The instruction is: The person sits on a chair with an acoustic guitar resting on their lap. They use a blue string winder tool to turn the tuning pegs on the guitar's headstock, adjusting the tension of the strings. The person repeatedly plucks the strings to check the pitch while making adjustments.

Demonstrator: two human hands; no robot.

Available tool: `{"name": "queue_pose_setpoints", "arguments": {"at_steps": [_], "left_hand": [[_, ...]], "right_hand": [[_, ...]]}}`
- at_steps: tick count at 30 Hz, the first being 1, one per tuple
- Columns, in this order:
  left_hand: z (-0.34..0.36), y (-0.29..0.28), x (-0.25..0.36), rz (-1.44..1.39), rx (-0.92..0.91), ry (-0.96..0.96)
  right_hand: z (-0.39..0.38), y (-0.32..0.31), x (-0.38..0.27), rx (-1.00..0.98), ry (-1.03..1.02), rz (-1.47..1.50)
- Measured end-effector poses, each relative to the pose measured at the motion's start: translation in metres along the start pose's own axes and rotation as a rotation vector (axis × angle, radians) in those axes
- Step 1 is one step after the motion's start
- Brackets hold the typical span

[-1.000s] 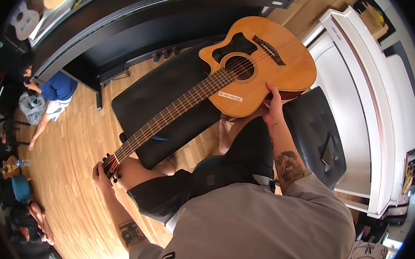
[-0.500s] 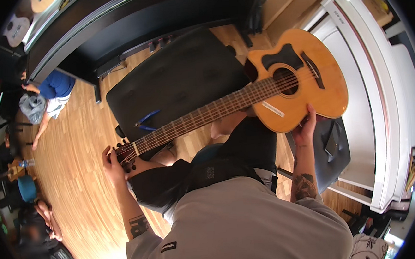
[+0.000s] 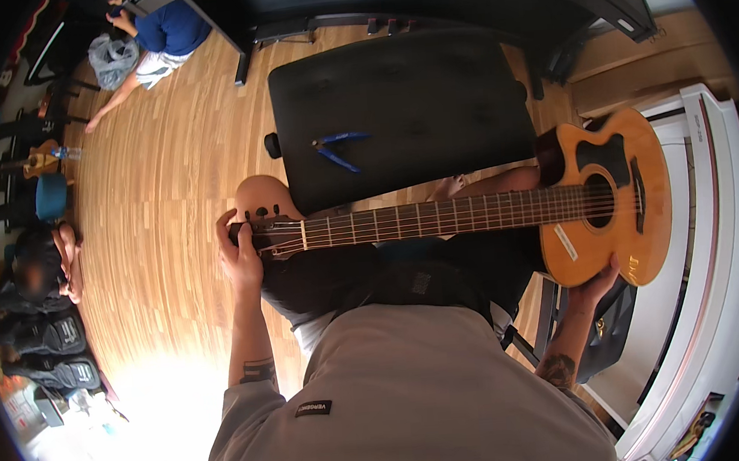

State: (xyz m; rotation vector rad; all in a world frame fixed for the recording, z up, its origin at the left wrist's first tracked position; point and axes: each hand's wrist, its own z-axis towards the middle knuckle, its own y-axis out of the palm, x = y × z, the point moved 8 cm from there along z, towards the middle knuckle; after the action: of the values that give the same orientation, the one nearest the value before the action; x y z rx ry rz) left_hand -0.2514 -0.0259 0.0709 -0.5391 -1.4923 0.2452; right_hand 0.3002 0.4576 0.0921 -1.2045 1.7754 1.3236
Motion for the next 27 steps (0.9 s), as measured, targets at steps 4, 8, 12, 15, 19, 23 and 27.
{"name": "queue_pose_setpoints", "arguments": {"at_steps": [4,8,12,15,19,23,27], "left_hand": [[0.003,0.006,0.013,0.066,0.017,0.074],[0.043,0.037,0.028,-0.009,0.004,0.153],[0.09,0.068,0.041,0.001,-0.003,0.177],[0.102,0.082,0.034,0.034,-0.016,0.183],[0.108,0.099,0.026,0.04,-0.056,0.14],[0.115,0.105,-0.003,-0.023,-0.075,0.15],[0.11,0.106,0.01,-0.055,-0.128,0.11]], "right_hand": [[-0.02,-0.007,-0.002,0.08,0.002,0.013],[0.001,-0.01,-0.006,-0.105,-0.012,0.023],[0.008,-0.005,0.003,-0.031,-0.038,0.033],[0.0,0.005,0.002,0.064,-0.04,-0.011],[-0.005,0.007,-0.001,0.13,-0.066,-0.052],[0.004,0.002,0.002,0.096,-0.054,-0.033],[0.006,-0.006,0.008,0.093,-0.008,0.039]]}}
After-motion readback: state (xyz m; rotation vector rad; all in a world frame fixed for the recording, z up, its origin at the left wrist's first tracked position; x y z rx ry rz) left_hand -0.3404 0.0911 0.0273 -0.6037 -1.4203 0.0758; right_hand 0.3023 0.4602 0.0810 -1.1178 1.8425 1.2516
